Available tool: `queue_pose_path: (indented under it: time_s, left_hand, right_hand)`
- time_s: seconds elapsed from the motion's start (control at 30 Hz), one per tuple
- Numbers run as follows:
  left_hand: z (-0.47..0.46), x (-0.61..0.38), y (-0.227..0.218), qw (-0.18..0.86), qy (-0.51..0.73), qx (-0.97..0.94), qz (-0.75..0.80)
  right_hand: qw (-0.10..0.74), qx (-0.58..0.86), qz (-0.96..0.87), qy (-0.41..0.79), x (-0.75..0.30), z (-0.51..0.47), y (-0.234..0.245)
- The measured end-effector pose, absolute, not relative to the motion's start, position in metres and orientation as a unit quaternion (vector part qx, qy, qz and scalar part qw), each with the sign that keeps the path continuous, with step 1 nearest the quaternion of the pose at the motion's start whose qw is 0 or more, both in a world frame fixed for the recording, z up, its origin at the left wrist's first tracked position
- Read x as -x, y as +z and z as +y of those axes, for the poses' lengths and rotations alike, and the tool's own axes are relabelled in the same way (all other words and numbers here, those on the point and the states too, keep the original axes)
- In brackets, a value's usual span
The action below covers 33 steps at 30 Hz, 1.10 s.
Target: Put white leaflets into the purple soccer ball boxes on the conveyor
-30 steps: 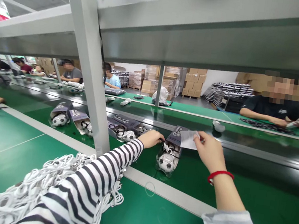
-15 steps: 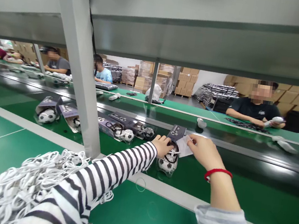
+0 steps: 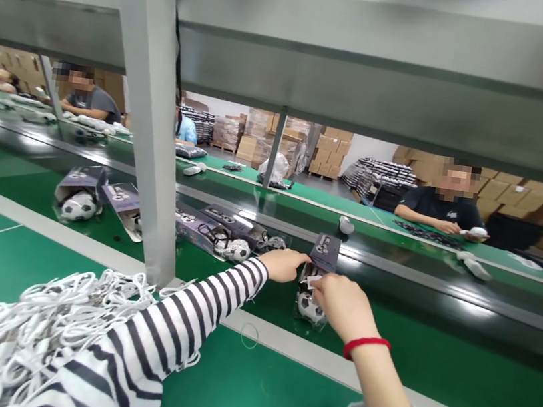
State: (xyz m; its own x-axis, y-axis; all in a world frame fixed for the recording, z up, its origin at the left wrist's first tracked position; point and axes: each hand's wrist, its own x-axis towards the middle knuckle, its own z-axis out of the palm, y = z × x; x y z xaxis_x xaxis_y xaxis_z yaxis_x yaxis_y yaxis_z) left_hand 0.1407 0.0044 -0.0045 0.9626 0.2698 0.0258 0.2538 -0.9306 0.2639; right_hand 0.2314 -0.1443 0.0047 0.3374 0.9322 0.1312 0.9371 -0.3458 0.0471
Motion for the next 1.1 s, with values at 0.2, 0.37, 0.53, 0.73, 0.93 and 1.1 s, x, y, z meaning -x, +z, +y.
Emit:
queue_pose_path:
  time_s: [0.2, 0.37, 0.53, 0.73, 0.93, 1.1]
  left_hand:
    - [-0.003, -0.158, -0.015, 0.120, 0.085, -0.968, 0.205]
    - [-0.011, -0.169, -0.019, 0.109, 0.065, -0.978, 0.168]
    - [-0.005, -0.152, -0.005, 0.098, 0.042, -0.985, 0.135]
    - [0.002, -0.159, -0.004, 0.090, 0.067, -0.988, 0.106]
    - [-0.028, -0.234, -0.028, 0.041, 0.059, -0.993, 0.096]
    - [-0.037, -0.265, -0.037, 0.053, 0.026, -0.994, 0.094]
  right_hand:
    - [-0.018, 0.834, -0.548, -0.063, -0.241, -0.128, -0.024]
    - [-0.034, 0.853, -0.521, -0.016, -0.275, -0.114, -0.033]
    - [-0.042, 0.827, -0.558, 0.050, -0.293, -0.130, -0.011]
    - [-0.082, 0.803, -0.587, 0.068, -0.310, -0.184, -0.013]
    - [-0.035, 0.837, -0.543, -0.048, -0.341, -0.184, -0.050]
    - [0.001, 0.881, -0.461, -0.107, -0.362, -0.160, -0.051]
